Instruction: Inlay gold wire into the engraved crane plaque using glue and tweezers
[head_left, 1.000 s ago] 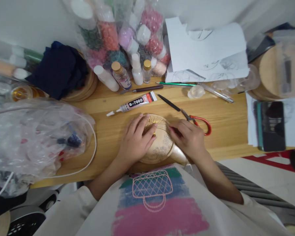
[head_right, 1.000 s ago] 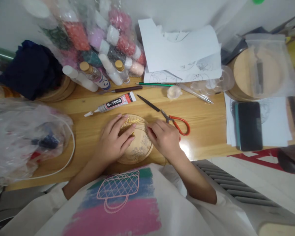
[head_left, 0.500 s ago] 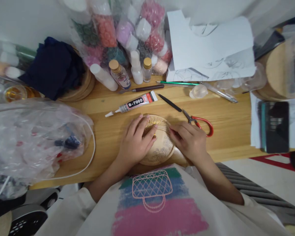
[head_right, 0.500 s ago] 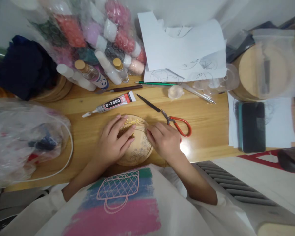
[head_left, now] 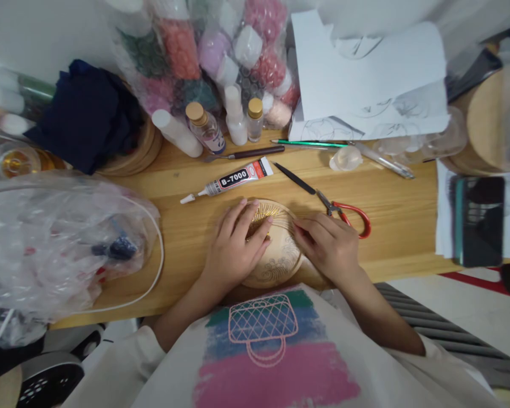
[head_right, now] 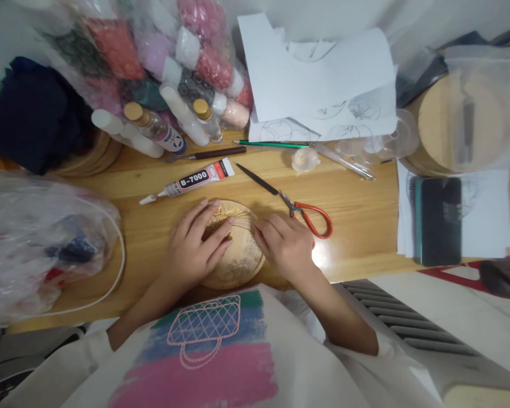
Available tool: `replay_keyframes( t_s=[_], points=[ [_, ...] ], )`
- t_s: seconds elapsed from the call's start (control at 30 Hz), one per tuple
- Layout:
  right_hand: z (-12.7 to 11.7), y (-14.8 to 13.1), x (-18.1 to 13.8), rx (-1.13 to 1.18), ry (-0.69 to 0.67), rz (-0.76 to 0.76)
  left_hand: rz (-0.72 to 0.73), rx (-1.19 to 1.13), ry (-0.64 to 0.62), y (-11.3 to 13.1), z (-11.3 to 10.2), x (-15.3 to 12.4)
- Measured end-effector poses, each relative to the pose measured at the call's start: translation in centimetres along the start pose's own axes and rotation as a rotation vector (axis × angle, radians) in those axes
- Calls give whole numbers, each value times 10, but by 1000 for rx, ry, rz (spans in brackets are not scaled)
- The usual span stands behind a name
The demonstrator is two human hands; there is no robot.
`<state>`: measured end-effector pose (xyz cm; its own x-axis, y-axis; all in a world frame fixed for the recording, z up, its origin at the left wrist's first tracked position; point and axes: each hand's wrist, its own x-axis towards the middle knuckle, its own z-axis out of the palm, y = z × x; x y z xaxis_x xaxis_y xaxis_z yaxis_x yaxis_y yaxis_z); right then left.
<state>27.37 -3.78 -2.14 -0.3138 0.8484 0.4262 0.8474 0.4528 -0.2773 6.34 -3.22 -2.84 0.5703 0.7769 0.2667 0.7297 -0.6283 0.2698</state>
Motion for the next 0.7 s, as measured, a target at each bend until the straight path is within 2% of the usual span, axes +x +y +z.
replay_keyframes(
  t_s=[0.37,0.7],
  points=[
    [0,1,-1,24,-12,-7,-4,2,-19,-1,-1,-1],
    [0,1,-1,17,-17,-22,23,40,14,0,-2,2]
  ],
)
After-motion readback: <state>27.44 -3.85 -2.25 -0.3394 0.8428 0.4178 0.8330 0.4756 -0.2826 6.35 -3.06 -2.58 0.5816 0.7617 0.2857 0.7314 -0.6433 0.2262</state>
